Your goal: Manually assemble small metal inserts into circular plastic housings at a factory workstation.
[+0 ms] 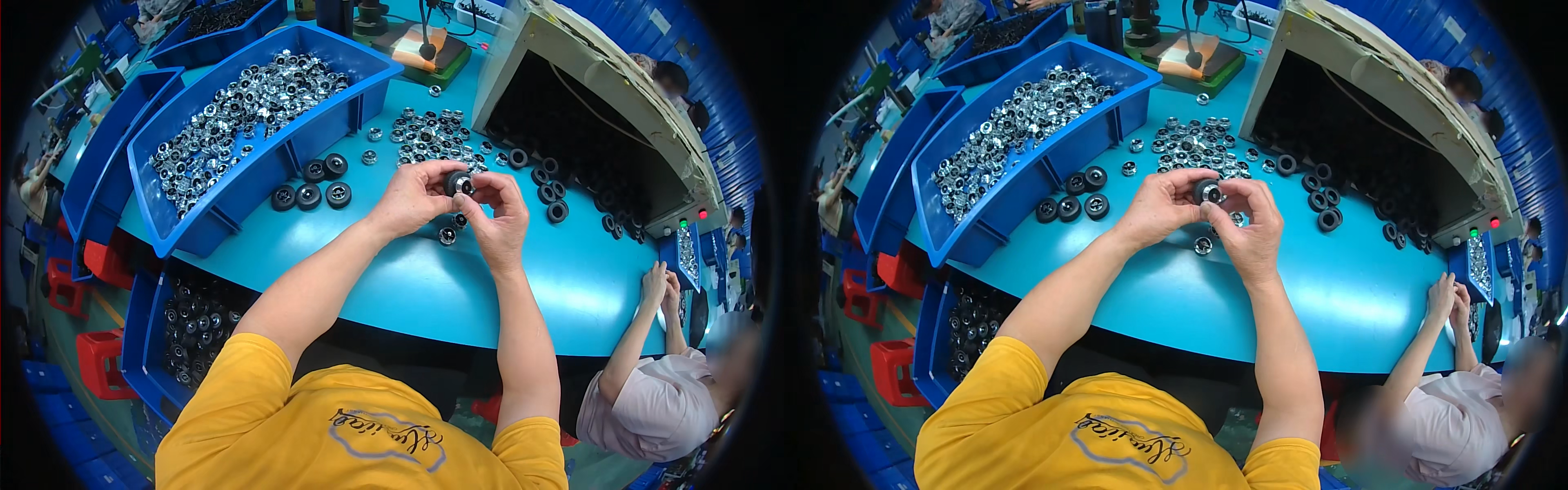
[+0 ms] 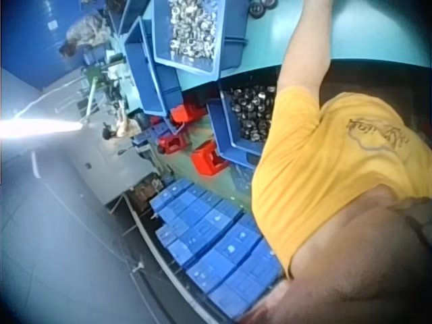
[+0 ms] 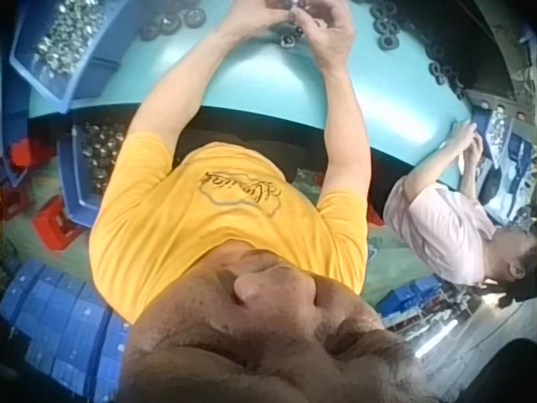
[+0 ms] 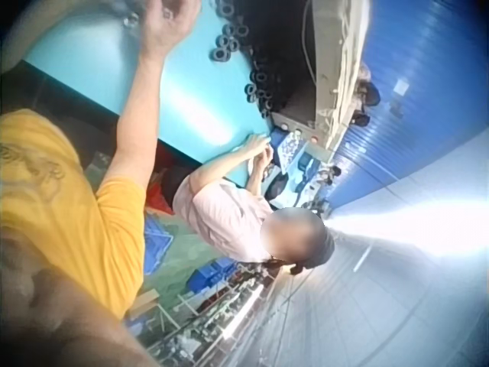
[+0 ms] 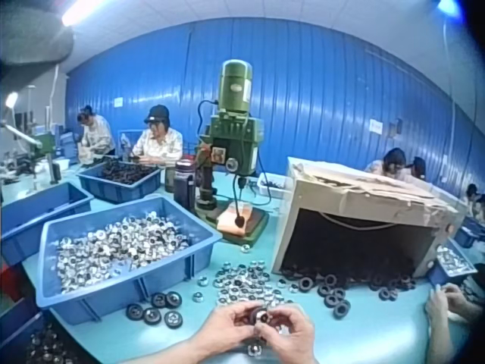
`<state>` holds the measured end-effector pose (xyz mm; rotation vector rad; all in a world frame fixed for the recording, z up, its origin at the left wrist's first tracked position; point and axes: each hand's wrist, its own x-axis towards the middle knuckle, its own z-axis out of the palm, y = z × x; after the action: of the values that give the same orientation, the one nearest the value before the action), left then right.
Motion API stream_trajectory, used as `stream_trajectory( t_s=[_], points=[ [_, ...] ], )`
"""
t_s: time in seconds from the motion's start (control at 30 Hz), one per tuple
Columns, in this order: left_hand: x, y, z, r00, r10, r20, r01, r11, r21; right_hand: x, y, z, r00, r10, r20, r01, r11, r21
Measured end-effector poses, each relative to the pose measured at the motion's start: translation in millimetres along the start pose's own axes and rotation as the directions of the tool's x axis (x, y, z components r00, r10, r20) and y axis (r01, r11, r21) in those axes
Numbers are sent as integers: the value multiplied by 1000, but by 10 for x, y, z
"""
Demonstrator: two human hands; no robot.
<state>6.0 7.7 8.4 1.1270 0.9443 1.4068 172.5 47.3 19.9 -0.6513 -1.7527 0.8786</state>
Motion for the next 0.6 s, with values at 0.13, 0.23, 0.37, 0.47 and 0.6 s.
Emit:
stream_trajectory(
  t_s=[0.13, 0.23, 0.37, 0.47, 0.6],
  points=[
    [-9, -8, 8, 999, 29, 33, -29, 1000, 10, -8, 36, -9, 1000, 2, -12, -2, 1000, -12],
    [-29, 37, -17, 994, 43, 101, -33, 995, -98, -5, 13, -12, 1000, 10, -23, -10, 1000, 0],
    [-31, 72, -89, 985, -43, 165, 64, 990, -126, -3, 18, -29, 999, -39, -14, 37, 994, -105],
    [-34, 63, 1, 990, -111, 89, 119, 989, -93, -19, 37, -19, 999, -45, 29, 48, 989, -140],
    [-4, 5, -17, 996, -3, 85, 19, 982, -187, 6, 72, -35, 989, 147, 15, -147, 966, 215]
  ],
)
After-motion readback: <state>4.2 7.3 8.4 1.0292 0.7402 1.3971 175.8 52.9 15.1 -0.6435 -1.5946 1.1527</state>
